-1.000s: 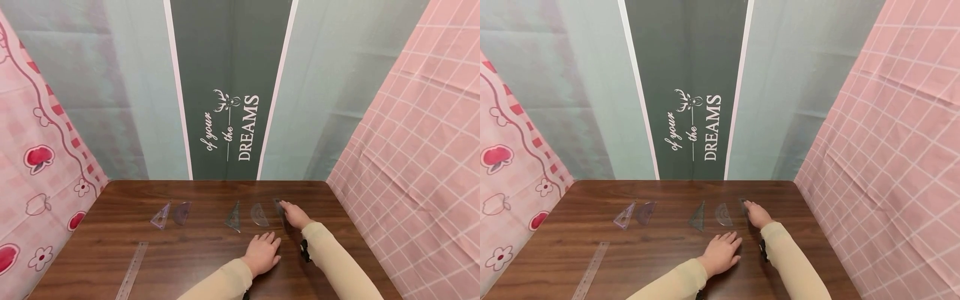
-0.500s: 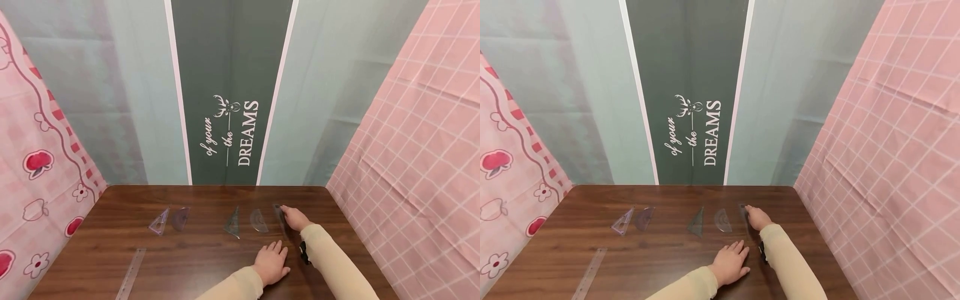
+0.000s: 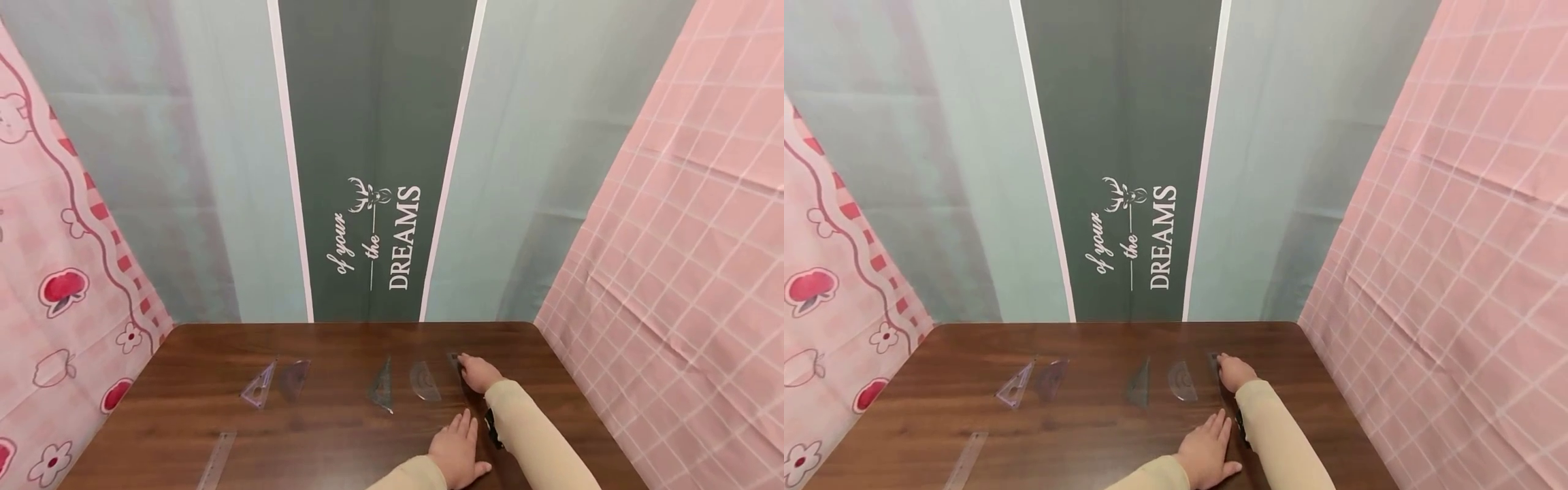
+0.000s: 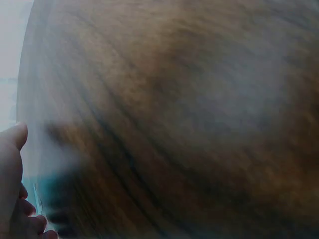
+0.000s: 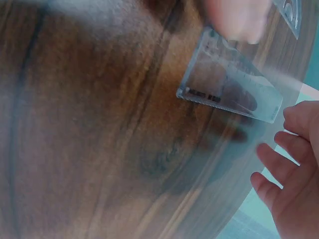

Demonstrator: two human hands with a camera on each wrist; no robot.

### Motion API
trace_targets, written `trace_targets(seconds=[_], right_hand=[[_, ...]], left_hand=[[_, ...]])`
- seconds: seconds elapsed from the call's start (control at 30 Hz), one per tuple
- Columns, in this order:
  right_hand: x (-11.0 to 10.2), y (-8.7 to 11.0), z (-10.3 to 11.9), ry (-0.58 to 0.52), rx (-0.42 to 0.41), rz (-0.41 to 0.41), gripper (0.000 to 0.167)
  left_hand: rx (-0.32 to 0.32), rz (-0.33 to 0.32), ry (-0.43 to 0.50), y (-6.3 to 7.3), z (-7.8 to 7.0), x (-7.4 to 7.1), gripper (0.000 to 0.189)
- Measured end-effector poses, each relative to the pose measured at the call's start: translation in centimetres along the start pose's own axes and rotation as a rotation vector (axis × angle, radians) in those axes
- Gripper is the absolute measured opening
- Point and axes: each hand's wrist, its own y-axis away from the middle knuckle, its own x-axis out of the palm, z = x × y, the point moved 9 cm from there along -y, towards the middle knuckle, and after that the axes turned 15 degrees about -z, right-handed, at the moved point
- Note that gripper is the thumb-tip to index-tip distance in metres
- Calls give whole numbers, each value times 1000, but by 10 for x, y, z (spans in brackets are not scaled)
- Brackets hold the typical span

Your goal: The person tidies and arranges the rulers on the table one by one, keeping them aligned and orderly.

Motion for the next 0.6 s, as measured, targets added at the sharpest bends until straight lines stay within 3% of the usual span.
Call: trace_targets(seconds=[0.07, 0.23, 0.4, 0.6], right_hand=[[10, -1, -6, 20, -23, -13, 36], [6, -4, -4, 75, -35, -25, 35], [-9, -7, 7, 188, -23, -24, 35], [3, -18, 7, 217, -12, 28, 36]], left_hand=[[8, 31, 4, 3, -2, 7, 76], [39, 58, -88, 3, -5, 12, 80], [59, 49, -182, -3, -8, 10, 83], [83, 70, -201, -3, -3, 7, 83]])
